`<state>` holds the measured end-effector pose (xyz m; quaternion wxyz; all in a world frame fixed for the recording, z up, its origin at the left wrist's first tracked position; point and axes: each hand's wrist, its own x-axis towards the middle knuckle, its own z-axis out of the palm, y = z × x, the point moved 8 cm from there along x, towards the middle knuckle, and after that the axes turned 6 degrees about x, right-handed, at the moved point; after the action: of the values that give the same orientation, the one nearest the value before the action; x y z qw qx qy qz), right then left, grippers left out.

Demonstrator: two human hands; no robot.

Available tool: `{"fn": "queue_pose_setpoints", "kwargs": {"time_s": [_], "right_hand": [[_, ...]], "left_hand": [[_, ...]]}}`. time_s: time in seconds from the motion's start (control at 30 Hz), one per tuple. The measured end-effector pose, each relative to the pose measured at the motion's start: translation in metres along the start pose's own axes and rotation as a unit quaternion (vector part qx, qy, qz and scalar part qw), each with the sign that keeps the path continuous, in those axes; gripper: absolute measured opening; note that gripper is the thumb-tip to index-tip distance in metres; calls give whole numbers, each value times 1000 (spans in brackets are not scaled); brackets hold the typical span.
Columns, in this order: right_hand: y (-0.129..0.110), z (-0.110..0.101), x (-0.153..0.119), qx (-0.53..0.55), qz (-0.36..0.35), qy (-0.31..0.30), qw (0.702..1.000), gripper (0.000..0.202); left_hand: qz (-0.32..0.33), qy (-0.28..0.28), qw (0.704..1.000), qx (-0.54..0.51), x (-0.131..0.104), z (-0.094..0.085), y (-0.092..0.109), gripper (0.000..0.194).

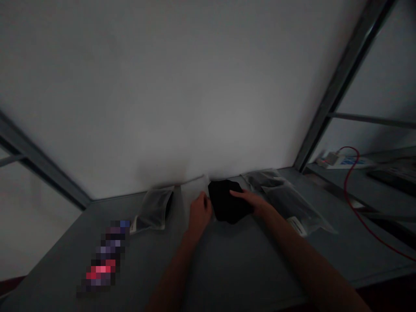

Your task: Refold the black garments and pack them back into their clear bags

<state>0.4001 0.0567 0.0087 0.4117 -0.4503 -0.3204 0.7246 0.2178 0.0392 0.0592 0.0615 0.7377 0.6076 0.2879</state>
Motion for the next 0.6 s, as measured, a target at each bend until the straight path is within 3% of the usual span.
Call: {"fn": "queue_pose_setpoints", "kwargs": {"time_s": [0.2, 0.4, 0.5, 0.6], "right_hand": [[3, 0, 0, -99, 24, 0, 995, 38], [-5, -13, 1, -147, 13, 8, 989, 29], [-7, -23, 5, -181, 7, 31, 983, 24], [-5, -23, 5, -202, 9, 15, 979, 27]], "left_hand": [[-8, 55, 996, -70, 0, -3, -8, 13], [-22, 23, 998, -50, 0, -3, -4, 14], [-13, 1, 1000, -27, -2, -4, 6, 14], [22, -36, 999, -10, -5, -2, 20, 12]]}}
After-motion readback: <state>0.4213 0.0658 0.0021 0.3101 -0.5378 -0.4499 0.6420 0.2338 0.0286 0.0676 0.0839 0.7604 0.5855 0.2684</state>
